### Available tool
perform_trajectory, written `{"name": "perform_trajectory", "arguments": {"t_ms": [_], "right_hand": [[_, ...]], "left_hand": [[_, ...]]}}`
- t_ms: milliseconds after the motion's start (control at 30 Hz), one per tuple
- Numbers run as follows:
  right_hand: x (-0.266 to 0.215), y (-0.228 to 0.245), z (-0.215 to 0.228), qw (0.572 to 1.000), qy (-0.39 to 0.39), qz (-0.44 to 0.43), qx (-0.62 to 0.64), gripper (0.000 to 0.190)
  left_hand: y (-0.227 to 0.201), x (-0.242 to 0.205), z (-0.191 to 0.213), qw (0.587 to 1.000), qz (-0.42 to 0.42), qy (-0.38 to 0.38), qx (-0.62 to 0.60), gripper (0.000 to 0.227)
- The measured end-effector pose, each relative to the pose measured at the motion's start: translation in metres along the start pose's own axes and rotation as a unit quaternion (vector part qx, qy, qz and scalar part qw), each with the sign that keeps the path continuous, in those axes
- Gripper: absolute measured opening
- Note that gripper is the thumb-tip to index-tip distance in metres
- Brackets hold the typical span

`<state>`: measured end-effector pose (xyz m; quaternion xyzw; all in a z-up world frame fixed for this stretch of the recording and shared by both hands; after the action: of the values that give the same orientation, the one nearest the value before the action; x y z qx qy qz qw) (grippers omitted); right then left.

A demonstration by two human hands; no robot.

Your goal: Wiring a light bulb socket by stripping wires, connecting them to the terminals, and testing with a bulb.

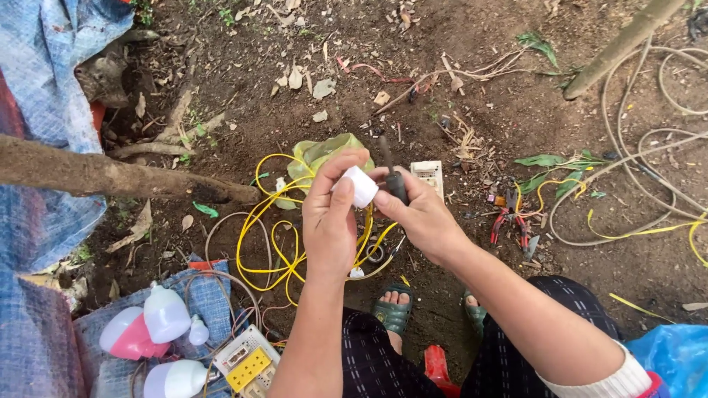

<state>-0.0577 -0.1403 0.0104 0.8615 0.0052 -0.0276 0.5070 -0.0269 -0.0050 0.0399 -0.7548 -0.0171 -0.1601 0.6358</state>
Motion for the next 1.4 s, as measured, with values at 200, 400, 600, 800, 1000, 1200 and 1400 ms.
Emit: {"name": "perform_trajectory", "arguments": {"t_ms": [200, 400, 600, 800, 1000, 1200, 1400], "right_hand": [[-0.003, 0.012, -0.012, 0.998, 0.033, -0.044, 0.018, 0.051], [0.003, 0.037, -0.006, 0.995, 0.008, -0.034, 0.094, 0.061], [-0.002, 0.047, -0.001, 0.986, 0.005, 0.020, 0.164, 0.064], [0.003, 0.047, 0.015, 0.986, 0.009, 0.019, 0.167, 0.065], [0.006, 0.051, 0.023, 0.985, -0.003, 0.029, 0.168, 0.063], [0.005, 0.057, 0.026, 0.972, -0.015, 0.029, 0.234, 0.063], [0.003, 0.065, 0.041, 0.952, -0.053, 0.039, 0.300, 0.064]], "left_hand": [[-0.026, 0.004, 0.013, 0.983, 0.001, 0.111, 0.146, 0.049], [0.067, -0.018, 0.093, 0.948, 0.100, 0.091, 0.288, 0.052], [0.313, -0.148, 0.192, 0.823, 0.289, 0.129, 0.471, 0.040], [0.347, -0.182, 0.174, 0.719, 0.362, 0.307, 0.508, 0.058], [0.339, -0.183, 0.137, 0.696, 0.366, 0.444, 0.430, 0.057], [0.329, -0.185, 0.133, 0.737, 0.430, 0.409, 0.324, 0.037], [0.323, -0.183, 0.141, 0.773, 0.459, 0.373, 0.231, 0.034]]}}
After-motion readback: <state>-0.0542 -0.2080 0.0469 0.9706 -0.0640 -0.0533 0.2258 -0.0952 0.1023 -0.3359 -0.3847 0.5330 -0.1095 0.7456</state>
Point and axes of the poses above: each hand's wrist, its own x-axis towards the middle knuckle, its own z-axis out of the back of the hand, y = z × x, the point moved 2 cm from there along x, towards the middle knuckle, and after that the axes turned 14 degrees about x, right-handed, at the moved point
